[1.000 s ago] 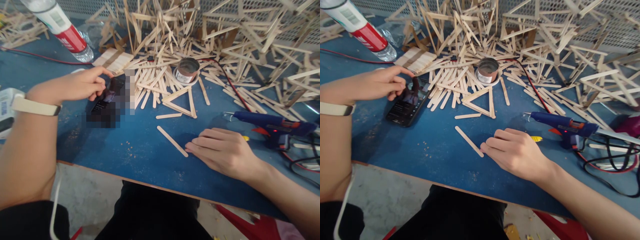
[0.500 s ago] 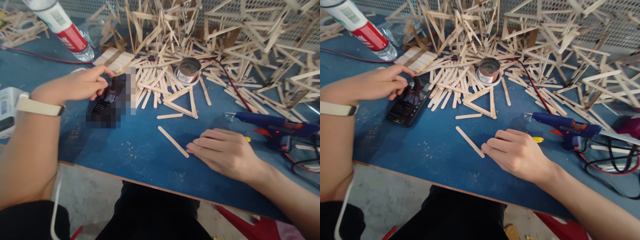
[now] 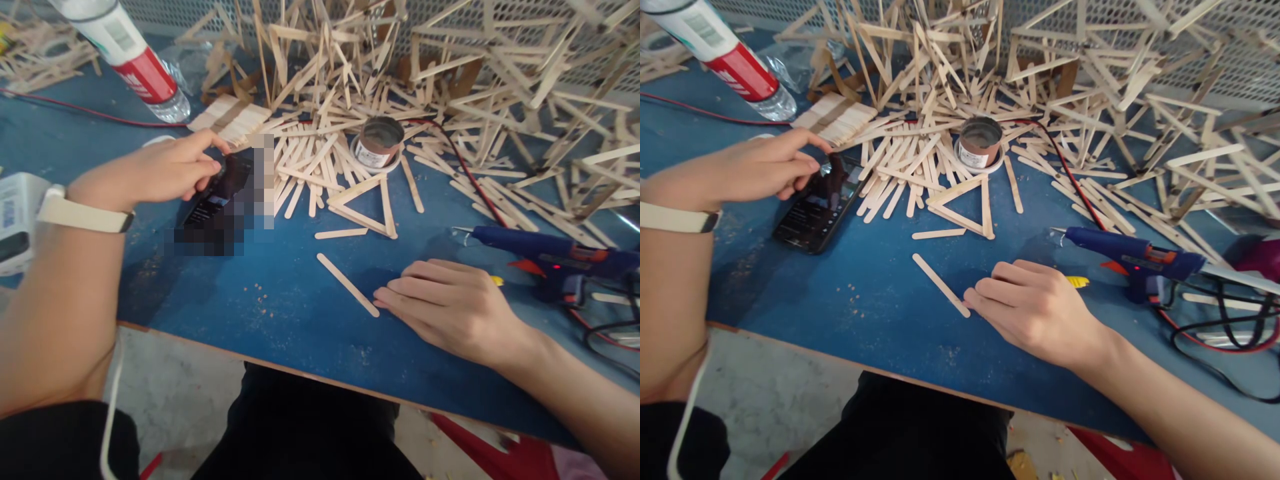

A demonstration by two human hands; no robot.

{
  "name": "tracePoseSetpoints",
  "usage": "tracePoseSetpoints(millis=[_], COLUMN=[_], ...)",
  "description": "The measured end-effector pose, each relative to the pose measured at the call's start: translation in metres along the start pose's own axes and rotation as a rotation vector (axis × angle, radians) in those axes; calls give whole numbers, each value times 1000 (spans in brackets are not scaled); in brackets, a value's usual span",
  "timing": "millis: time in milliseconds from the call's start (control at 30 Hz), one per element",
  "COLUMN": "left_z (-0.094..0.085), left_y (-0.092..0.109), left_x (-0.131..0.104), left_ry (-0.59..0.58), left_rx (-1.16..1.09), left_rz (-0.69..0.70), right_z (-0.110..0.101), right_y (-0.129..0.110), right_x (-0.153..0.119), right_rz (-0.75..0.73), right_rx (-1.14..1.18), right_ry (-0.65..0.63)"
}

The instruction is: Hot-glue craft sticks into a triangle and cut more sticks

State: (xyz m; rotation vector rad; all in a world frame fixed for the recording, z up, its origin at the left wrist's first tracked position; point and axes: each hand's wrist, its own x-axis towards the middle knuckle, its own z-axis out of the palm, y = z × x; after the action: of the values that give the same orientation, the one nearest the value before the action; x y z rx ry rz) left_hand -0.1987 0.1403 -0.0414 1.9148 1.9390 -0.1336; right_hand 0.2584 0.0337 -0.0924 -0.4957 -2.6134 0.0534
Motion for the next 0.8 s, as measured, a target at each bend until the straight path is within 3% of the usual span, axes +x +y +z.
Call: tracePoseSetpoints(millis=[267, 600, 733, 800], left_z=[1, 1, -2, -5], left_y=[-6, 2, -1, 6], left_x=[3, -5, -1, -6], left_ry=[24, 32, 0, 49], left_rx=[72, 141, 10, -64], left_rz=[10, 46, 54, 31], right_z=[1, -2, 0, 0], right_y=[0, -1, 0, 0], right_x=[-1, 1, -1, -2], right_rz=[5, 0, 5, 6], right_rx=[6, 6, -2, -4], right_ry=[-6, 0, -10, -17])
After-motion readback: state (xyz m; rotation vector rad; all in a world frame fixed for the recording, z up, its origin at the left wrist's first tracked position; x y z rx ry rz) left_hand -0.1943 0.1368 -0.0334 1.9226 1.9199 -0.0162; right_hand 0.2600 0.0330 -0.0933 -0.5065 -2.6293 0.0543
